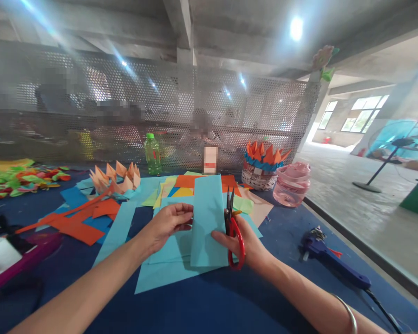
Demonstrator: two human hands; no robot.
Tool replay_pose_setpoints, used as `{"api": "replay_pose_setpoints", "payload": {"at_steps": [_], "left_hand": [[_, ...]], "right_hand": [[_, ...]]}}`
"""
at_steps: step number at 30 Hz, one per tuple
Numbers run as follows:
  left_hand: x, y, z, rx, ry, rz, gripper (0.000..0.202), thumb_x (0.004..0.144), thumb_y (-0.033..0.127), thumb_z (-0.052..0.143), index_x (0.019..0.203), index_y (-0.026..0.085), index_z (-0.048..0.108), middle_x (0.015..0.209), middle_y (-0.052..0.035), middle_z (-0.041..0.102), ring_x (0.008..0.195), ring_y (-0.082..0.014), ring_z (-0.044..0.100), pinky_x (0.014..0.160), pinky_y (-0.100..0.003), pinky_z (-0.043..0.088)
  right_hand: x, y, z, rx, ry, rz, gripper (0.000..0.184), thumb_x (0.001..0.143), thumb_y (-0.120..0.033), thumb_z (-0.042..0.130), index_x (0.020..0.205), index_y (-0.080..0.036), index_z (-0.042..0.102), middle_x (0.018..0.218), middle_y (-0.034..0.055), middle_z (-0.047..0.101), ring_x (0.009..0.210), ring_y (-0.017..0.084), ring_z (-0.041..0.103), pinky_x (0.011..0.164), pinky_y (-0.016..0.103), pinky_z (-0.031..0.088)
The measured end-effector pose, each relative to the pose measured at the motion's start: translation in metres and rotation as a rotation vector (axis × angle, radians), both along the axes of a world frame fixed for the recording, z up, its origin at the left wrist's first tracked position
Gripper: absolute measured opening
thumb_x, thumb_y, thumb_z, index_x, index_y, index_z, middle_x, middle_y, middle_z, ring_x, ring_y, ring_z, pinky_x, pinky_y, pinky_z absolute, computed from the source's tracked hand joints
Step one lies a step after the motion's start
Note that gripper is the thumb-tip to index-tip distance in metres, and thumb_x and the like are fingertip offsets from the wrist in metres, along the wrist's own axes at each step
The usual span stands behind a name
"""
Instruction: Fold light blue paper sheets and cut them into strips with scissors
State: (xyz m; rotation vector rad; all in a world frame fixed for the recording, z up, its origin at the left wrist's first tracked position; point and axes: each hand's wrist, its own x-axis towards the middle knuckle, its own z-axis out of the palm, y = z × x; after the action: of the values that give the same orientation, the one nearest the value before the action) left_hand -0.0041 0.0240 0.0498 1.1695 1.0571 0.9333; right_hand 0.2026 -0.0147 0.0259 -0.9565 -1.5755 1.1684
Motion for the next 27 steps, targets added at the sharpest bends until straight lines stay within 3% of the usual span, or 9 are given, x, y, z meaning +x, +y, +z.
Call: {"api": "replay_pose_setpoints", "payload": {"at_steps": [3,8,11,19,24,27], "left_hand": [[-0.002,0.001,0.002,-0.006,-0.008,0.021,0.026,0.062,0.03,0.081,0.08,0.016,0.068,0.081,-0.0043,0.069,0.077,-0.0173,0.062,0.075,-0.03,0.047],[0.003,-0.003,0.003,0.046,-0.033,-0.058,0.024,0.068,0.034,0.076,0.083,0.017,0.07,0.083,-0.006,0.072,0.079,-0.0221,0.064,0.076,-0.035,0.048],[0.004,-0.005,0.001,0.063,-0.059,-0.096,0.02,0.067,0.03,0.077,0.081,0.017,0.072,0.081,-0.0057,0.072,0.078,-0.0226,0.065,0.077,-0.036,0.048],[0.002,-0.001,-0.003,0.168,-0.061,-0.007,0.02,0.058,0.019,0.079,0.078,0.016,0.072,0.071,-0.0021,0.071,0.068,-0.0173,0.063,0.069,-0.029,0.047],[0.0,0.001,-0.003,0.213,-0.03,0.039,0.024,0.061,0.018,0.078,0.084,0.017,0.073,0.077,-0.0018,0.073,0.07,-0.017,0.065,0.069,-0.028,0.047],[0.001,-0.001,0.0,0.219,-0.065,0.055,0.032,0.063,0.024,0.08,0.092,0.017,0.072,0.083,-0.003,0.073,0.072,-0.0164,0.065,0.069,-0.026,0.048]], "right_hand": [[0.0,-0.002,0.002,0.011,-0.002,0.001,0.028,0.075,-0.033,0.068,0.091,-0.018,0.051,0.071,-0.0036,0.051,0.065,0.012,0.047,0.06,0.026,0.042],[-0.003,-0.003,0.009,0.0,0.066,0.07,0.032,0.075,-0.035,0.068,0.1,-0.019,0.055,0.088,0.0025,0.063,0.08,0.019,0.058,0.071,0.03,0.048],[-0.004,-0.005,0.013,-0.035,0.085,0.107,0.028,0.077,-0.035,0.066,0.099,-0.02,0.057,0.084,0.0014,0.063,0.083,0.02,0.059,0.073,0.031,0.049],[-0.001,-0.003,0.006,-0.123,0.034,-0.034,0.031,0.074,-0.039,0.071,0.087,-0.018,0.053,0.067,-0.0042,0.051,0.06,0.011,0.047,0.055,0.024,0.04],[-0.002,-0.001,0.003,-0.188,0.123,-0.067,0.048,0.074,-0.04,0.071,0.108,-0.017,0.048,0.068,-0.0061,0.049,0.06,0.01,0.05,0.057,0.023,0.041],[-0.001,-0.001,0.004,-0.259,0.187,-0.028,0.05,0.074,-0.038,0.072,0.11,-0.016,0.046,0.066,-0.0059,0.052,0.058,0.01,0.052,0.056,0.023,0.041]]}}
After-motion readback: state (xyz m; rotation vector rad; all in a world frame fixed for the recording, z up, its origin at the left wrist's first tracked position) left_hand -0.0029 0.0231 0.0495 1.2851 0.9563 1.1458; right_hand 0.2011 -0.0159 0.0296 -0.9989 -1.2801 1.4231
